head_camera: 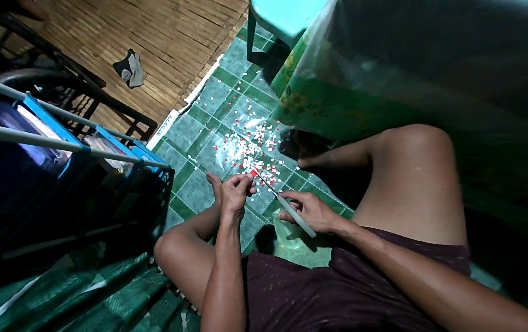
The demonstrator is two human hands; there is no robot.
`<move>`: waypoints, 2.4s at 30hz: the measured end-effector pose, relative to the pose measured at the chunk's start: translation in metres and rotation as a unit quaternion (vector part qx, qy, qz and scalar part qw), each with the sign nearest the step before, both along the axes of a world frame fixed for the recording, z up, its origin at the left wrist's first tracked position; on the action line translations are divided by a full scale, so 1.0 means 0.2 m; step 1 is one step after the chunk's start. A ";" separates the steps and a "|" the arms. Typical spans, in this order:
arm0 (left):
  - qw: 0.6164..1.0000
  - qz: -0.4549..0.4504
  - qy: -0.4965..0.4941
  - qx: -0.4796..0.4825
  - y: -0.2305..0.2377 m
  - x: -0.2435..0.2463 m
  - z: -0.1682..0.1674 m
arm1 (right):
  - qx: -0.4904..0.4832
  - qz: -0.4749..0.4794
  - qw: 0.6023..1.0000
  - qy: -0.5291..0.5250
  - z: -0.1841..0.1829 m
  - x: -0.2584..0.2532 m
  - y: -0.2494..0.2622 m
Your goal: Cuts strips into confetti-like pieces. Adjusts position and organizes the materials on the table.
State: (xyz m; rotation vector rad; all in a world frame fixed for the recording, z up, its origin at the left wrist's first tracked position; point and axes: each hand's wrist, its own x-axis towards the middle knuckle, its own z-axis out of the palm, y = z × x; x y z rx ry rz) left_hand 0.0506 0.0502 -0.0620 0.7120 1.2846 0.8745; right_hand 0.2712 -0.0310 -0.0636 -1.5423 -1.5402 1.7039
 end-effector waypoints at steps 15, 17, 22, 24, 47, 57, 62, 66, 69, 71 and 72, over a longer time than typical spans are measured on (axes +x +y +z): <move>1.000 -0.003 -0.008 -0.007 0.00 0.00 0.00 | -0.007 -0.033 0.999 0.035 0.05 0.00 0.00; 1.000 0.006 -0.007 -0.009 0.00 0.00 0.01 | -0.004 -0.020 1.000 0.023 0.04 0.00 0.00; 1.000 0.014 -0.012 -0.003 0.00 0.00 0.00 | 0.019 0.006 1.000 0.007 0.03 -0.01 -0.01; 1.000 0.015 -0.017 -0.004 0.00 0.00 0.00 | 0.016 0.005 1.000 0.008 0.03 -0.01 -0.01; 0.999 0.009 -0.039 -0.004 -0.01 0.00 0.01 | 0.007 0.003 1.000 0.010 0.04 0.00 -0.01; 0.999 -0.002 -0.046 0.001 -0.01 0.00 0.01 | 0.029 0.010 0.999 0.006 0.02 0.00 -0.01; 0.999 -0.004 -0.043 0.002 -0.01 0.00 0.02 | 0.047 0.003 0.999 -0.001 0.03 0.01 -0.01; 0.998 0.001 -0.056 0.002 -0.02 0.00 0.02 | 0.038 -0.008 0.999 -0.004 0.04 0.00 -0.01; 0.998 0.002 -0.059 0.006 -0.01 -0.01 0.01 | 0.004 -0.013 1.000 0.013 0.03 0.00 0.00; 0.998 0.009 -0.063 -0.002 -0.01 -0.01 0.01 | -0.001 -0.008 1.000 0.024 0.04 0.00 0.00; 0.998 0.014 -0.068 -0.007 -0.01 -0.01 0.01 | 0.001 -0.004 1.000 0.029 0.04 0.00 -0.01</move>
